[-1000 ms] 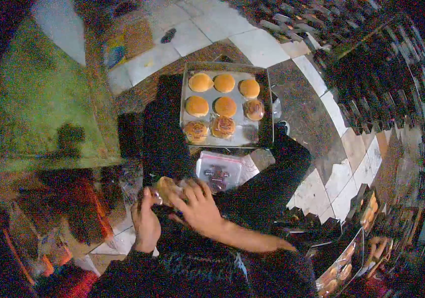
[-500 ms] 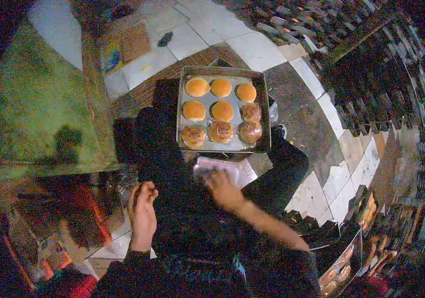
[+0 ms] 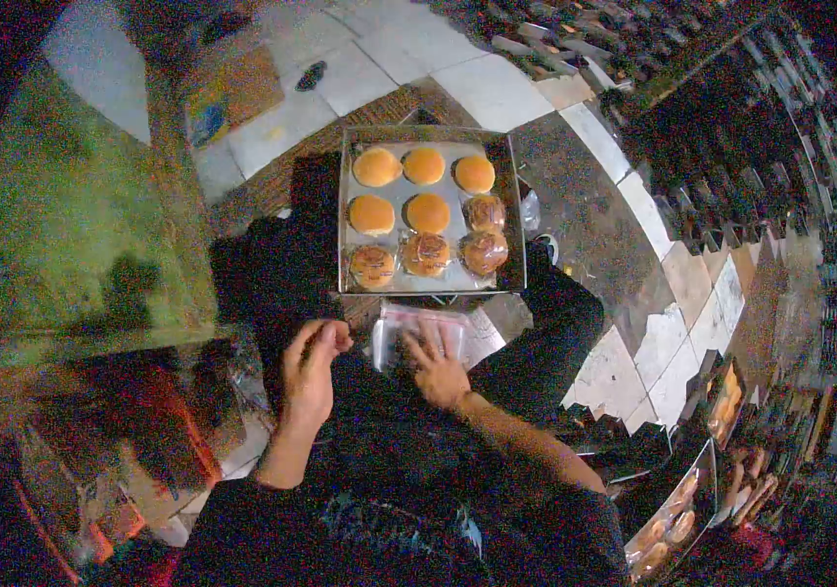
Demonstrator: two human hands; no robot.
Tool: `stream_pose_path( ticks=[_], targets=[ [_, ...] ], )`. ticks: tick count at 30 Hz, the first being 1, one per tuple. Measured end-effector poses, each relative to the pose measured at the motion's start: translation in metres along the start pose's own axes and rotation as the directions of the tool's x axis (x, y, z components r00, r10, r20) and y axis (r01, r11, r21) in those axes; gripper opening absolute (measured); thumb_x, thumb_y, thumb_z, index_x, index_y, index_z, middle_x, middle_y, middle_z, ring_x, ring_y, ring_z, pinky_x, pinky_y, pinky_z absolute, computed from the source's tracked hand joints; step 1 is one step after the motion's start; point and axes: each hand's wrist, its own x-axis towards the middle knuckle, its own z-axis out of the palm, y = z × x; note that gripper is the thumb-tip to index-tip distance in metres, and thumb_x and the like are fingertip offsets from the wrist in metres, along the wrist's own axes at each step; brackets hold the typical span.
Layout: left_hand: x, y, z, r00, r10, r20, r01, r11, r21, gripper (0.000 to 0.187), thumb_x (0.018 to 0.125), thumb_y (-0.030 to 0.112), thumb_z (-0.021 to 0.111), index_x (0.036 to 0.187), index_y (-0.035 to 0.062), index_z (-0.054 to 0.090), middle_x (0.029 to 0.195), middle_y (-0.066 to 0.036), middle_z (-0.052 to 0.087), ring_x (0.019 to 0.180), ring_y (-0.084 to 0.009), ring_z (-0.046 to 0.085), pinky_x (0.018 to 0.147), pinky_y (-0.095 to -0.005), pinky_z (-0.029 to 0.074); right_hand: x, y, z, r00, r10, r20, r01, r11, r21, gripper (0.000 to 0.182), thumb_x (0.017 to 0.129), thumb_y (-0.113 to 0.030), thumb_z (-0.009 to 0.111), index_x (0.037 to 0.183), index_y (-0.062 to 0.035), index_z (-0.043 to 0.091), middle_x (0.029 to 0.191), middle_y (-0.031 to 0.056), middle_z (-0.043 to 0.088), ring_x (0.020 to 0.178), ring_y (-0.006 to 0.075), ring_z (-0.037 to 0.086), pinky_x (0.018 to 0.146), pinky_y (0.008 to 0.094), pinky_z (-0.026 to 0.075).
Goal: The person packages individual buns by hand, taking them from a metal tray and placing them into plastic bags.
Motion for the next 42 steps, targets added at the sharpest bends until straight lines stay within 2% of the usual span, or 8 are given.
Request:
stream_pose_path(
  ticks=[6, 18, 22, 28, 32, 38, 40, 42],
  targets=[
    [-0.016, -0.028, -0.007, 0.913, 0.298, 0.278, -0.405, 0.585, 0.703, 0.017, 0.078, 0.011, 0.059, 0.092, 0.0023, 0.054, 0.096, -0.011, 0.054, 0.094, -0.0251, 0.051, 0.085, -0.0347, 0.039, 0.009, 0.008, -0.004, 0.982, -0.171, 0.08, 0.165, 0.983, 0.078, 0.055, 0.076, -0.02, 0.044, 0.128, -0.0044, 0.034, 0.138, 0.0117, 0.024, 0.128, 0.0345, 0.017, 0.106, 0.0476, 0.012],
    [0.031, -0.073, -0.005, 0.849, 0.267, 0.456, -0.526, 0.514, 0.677, 0.027, 0.074, 0.006, 0.058, 0.099, 0.0003, 0.05, 0.1, -0.017, 0.052, 0.093, -0.0342, 0.05, 0.081, -0.0384, 0.041, -0.011, 0.004, -0.004, 0.951, -0.243, 0.189, 0.205, 0.959, 0.197, 0.036, 0.076, -0.014, 0.044, 0.111, -0.0059, 0.052, 0.12, 0.0163, 0.044, 0.115, 0.0321, 0.04, 0.097, 0.0395, 0.032],
    [0.05, -0.145, -0.006, 0.818, 0.22, 0.532, -0.575, 0.279, 0.769, 0.05, 0.069, 0.01, 0.064, 0.113, 0.0011, 0.042, 0.11, -0.021, 0.046, 0.104, -0.0376, 0.044, 0.09, -0.0425, 0.035, 0.004, 0.037, -0.004, 0.9, 0.415, -0.132, -0.396, 0.906, 0.151, 0.035, 0.071, -0.01, 0.054, 0.105, -0.0039, 0.046, 0.107, 0.02, 0.049, 0.101, 0.0369, 0.046, 0.082, 0.0431, 0.042],
    [0.042, -0.096, -0.006, 0.857, 0.075, 0.51, -0.463, 0.547, 0.697, 0.05, 0.071, 0.004, 0.06, 0.116, 0.0008, 0.038, 0.116, -0.024, 0.036, 0.105, -0.0413, 0.041, 0.089, -0.0402, 0.037, -0.019, 0.051, 0.003, 0.968, 0.25, 0.033, -0.217, 0.757, 0.616, 0.032, 0.073, -0.005, 0.05, 0.105, -0.0032, 0.049, 0.1, 0.0243, 0.05, 0.095, 0.0385, 0.05, 0.08, 0.0405, 0.042],
    [0.031, -0.099, 0.001, 0.845, 0.35, 0.406, -0.535, 0.574, 0.62, 0.052, 0.068, 0.011, 0.067, 0.113, 0.0033, 0.043, 0.11, -0.02, 0.044, 0.109, -0.036, 0.039, 0.094, -0.0404, 0.032, -0.025, 0.031, -0.023, 0.98, -0.036, -0.194, 0.03, 0.999, -0.035, 0.035, 0.075, -0.012, 0.046, 0.109, -0.0054, 0.049, 0.1, 0.0178, 0.049, 0.09, 0.0335, 0.05, 0.078, 0.0402, 0.043],
    [0.029, -0.09, 0.004, 0.725, 0.32, 0.611, -0.685, 0.437, 0.584, 0.054, 0.071, 0.019, 0.065, 0.115, 0.0007, 0.04, 0.119, -0.021, 0.038, 0.108, -0.0359, 0.041, 0.092, -0.0414, 0.034, -0.025, 0.03, -0.009, 0.992, 0.123, 0.031, -0.127, 0.937, 0.325, 0.039, 0.072, -0.006, 0.052, 0.11, -0.0022, 0.047, 0.102, 0.0167, 0.047, 0.095, 0.0316, 0.047, 0.072, 0.0384, 0.044],
    [0.028, -0.074, 0.008, 0.672, 0.331, 0.662, -0.74, 0.269, 0.616, 0.053, 0.068, 0.024, 0.066, 0.113, 0.0048, 0.045, 0.11, -0.017, 0.048, 0.11, -0.0353, 0.041, 0.095, -0.0441, 0.03, -0.014, 0.019, -0.044, 0.929, 0.047, -0.368, -0.003, 0.993, 0.119, 0.029, 0.072, -0.007, 0.051, 0.1, -0.0019, 0.049, 0.102, 0.0146, 0.051, 0.095, 0.0331, 0.05, 0.075, 0.0383, 0.044],
    [0.028, -0.074, 0.012, 0.627, -0.111, 0.771, -0.731, 0.257, 0.632, 0.049, 0.066, 0.023, 0.067, 0.108, 0.0045, 0.049, 0.101, -0.015, 0.053, 0.101, -0.0324, 0.049, 0.09, -0.0429, 0.035, -0.008, 0.011, -0.066, 0.913, 0.017, -0.408, 0.013, 0.998, 0.069, 0.02, 0.076, -0.008, 0.054, 0.094, -0.0026, 0.049, 0.103, 0.0135, 0.053, 0.094, 0.0308, 0.053, 0.079, 0.0346, 0.044]
  ],
)
